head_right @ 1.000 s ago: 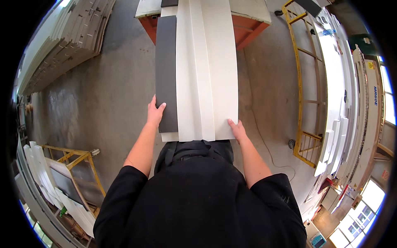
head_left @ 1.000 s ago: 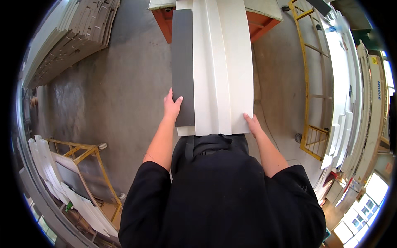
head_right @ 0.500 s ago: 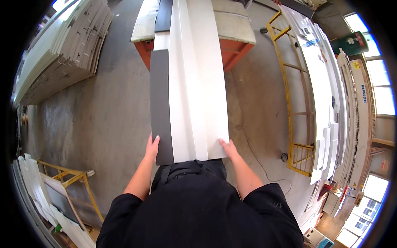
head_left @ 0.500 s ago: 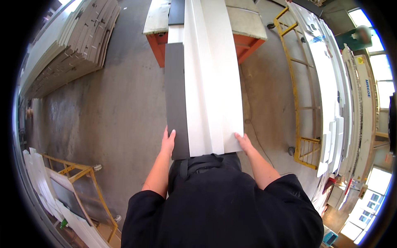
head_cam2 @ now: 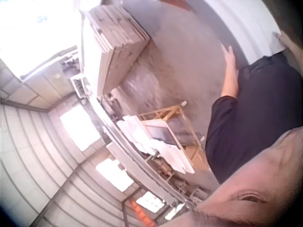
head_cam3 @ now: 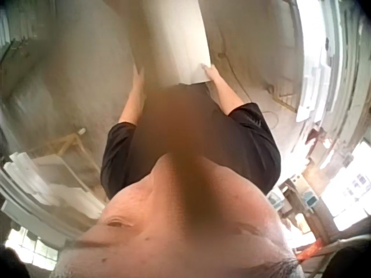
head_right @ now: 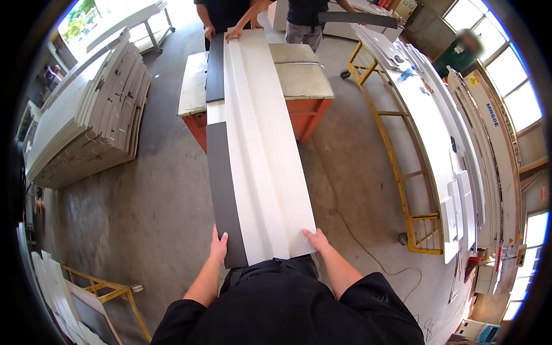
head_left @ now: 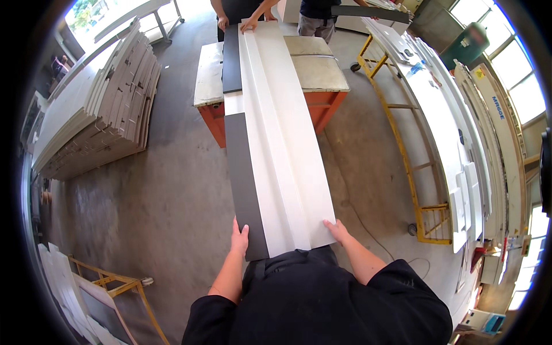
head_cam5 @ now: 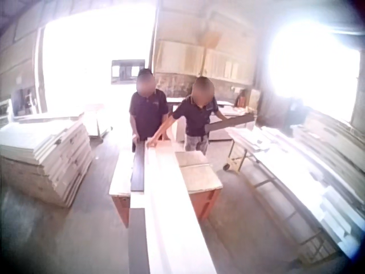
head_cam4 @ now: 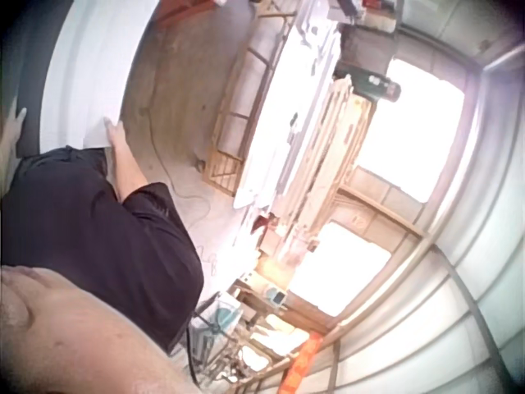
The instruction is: The person handles large white panels in a workshop, placing them on a table and securing them with a white strap. They then lift the panel and stack it onto a pile of similar panels. The person repeats this process with another panel, coordinating with a coworker to move and stack the materials.
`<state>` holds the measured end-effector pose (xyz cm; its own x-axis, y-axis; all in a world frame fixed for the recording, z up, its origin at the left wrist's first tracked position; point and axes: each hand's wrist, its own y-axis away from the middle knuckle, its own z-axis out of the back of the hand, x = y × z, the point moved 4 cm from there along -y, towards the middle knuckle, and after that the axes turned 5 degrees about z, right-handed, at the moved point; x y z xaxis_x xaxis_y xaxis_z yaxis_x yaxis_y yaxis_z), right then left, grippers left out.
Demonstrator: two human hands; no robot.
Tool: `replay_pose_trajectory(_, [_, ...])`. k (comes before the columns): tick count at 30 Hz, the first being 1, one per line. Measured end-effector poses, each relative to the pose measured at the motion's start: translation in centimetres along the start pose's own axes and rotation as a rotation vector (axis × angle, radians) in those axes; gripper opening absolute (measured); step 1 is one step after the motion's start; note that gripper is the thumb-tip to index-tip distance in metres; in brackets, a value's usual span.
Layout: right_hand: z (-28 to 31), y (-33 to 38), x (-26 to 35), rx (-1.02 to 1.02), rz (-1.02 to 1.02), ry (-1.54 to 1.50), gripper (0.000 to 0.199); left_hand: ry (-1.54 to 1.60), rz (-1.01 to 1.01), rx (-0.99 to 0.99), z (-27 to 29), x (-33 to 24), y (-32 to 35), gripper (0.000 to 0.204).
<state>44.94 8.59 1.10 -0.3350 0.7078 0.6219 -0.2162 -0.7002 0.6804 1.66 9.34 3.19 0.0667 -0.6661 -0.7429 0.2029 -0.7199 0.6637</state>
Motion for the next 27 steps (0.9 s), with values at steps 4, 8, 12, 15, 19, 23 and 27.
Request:
replay_pose_trajectory(4, [-0.1,0.6,1.0,0.020,-0.011,0.000,0.083,0.224,0.157,0.034,0.2,2.4,-1.1,0.061])
replay_pose_trajectory(8, [0.1,0.1,-0.3,0.036,-0.006,-0.002,0.082,0.417,0.507,0.280,-0.2,1.1,1.2,0.071])
replay_pose_trajectory(12, [0.1,0.8,0.6,0.008,-0.041,0.026,0.080,0.348,0.511,0.200,-0.2,2.7,4.2,0.080])
replay_pose_trajectory(15, [0.4,2.4,2.6,0.020,-0.041,-0.001,0.078,0.386,0.488,0.140,-0.3,3.7,5.2,0.083])
replay_pose_trajectory(19, [0.4,2.0,1.6,0.114,-0.092,-0.243,0.076,0.247,0.485,0.093,-0.2,2.7,5.1,0.083])
replay_pose_trajectory(23, [0.1,2.6,2.9,0.181,-0.148,-0.291,0.072,0.173,0.485,0.050,0.6,3.3,4.7,0.085])
replay_pose_trajectory(27, [0.4,2.7,2.9,0.223,-0.105,-0.175,0.070,0.194,0.469,0.113,0.4,3.4,4.5,0.093])
